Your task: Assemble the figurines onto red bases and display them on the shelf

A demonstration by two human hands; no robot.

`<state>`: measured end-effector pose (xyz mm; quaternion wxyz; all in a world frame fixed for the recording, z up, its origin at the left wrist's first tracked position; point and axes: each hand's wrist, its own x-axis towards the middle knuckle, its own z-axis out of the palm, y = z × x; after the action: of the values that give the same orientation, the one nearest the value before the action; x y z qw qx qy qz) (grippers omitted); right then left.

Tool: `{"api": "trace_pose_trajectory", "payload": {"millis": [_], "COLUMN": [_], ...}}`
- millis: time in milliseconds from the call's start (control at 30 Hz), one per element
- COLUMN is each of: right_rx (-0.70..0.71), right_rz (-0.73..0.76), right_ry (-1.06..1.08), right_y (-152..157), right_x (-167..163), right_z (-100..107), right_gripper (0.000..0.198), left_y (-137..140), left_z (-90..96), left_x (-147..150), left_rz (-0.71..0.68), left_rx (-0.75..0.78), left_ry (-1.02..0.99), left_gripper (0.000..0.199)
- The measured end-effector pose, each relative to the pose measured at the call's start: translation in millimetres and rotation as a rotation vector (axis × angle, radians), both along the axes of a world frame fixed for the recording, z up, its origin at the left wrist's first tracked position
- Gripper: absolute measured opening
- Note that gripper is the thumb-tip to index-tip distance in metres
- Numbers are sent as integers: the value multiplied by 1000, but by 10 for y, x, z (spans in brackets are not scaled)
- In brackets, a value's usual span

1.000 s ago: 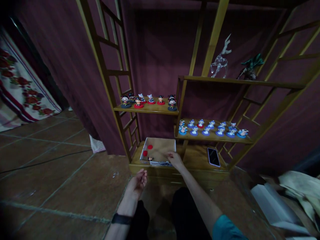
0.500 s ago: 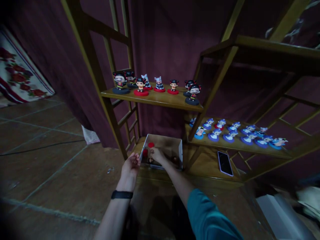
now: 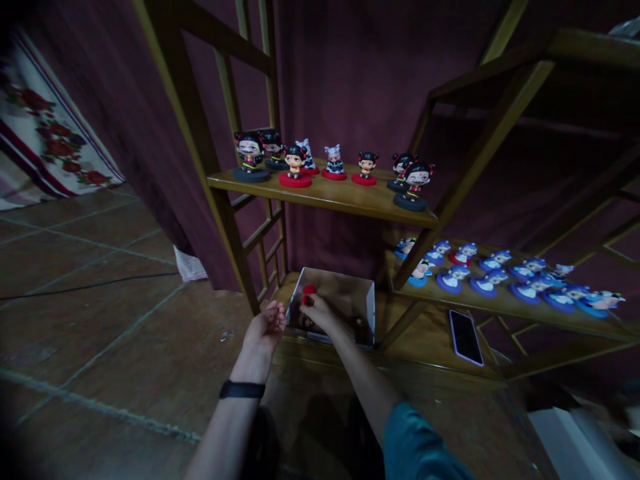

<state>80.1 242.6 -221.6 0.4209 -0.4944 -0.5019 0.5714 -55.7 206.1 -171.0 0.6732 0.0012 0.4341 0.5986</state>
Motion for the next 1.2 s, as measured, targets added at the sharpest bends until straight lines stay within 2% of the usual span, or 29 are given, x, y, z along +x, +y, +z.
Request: {"api": "trace_pose_trajectory", "payload": {"millis": [67, 133, 233, 333, 433, 567, 700, 800, 867, 933, 1000, 1067, 1200], "right_rx": [-92, -179, -243, -270, -246, -190, -141, -34, 55, 136, 149, 129, 34], "right_rz": [-32, 45, 117, 157, 161, 79, 69, -55, -191, -236, -186, -87, 65], "right_ry": [201, 375, 471, 485, 467, 383, 286, 4, -341, -723, -1021, -1221, -1390], "right_y": [-144, -305, -510, -601, -583, -512, -426, -318, -253, -224, -237, -273, -326], "right_x": [98, 199, 315, 380, 414, 415, 471, 668, 858, 1036, 1149, 1179, 1106], "right_z": [116, 255, 424, 464, 404, 328, 325, 308, 265, 200, 125, 53, -58], "right_gripper": [18, 20, 23, 23, 22, 24, 31, 32, 25, 20, 20, 22, 28], "left_y": [-17, -48, -107, -151, -167, -142, -92, -58, -39, -24, -15, -11, -9], "left_z": [3, 4, -4, -16, -31, -62, -76, -72, -75, -88, -105, -117, -121], "left_x": [65, 157, 302, 389, 411, 421, 418, 371, 327, 291, 270, 264, 273], "left_rz": [-94, -207, -313, -381, -427, -393, -329, -278, -267, -263, -255, -243, -232], "left_rx": [23, 85, 166, 223, 274, 306, 236, 172, 125, 80, 47, 33, 15], "left_ry": [78, 157, 254, 291, 303, 364, 357, 311, 267, 207, 151, 116, 87], "left_gripper": [18, 18, 22, 27, 27, 22, 16, 14, 13, 11, 10, 11, 12]}}
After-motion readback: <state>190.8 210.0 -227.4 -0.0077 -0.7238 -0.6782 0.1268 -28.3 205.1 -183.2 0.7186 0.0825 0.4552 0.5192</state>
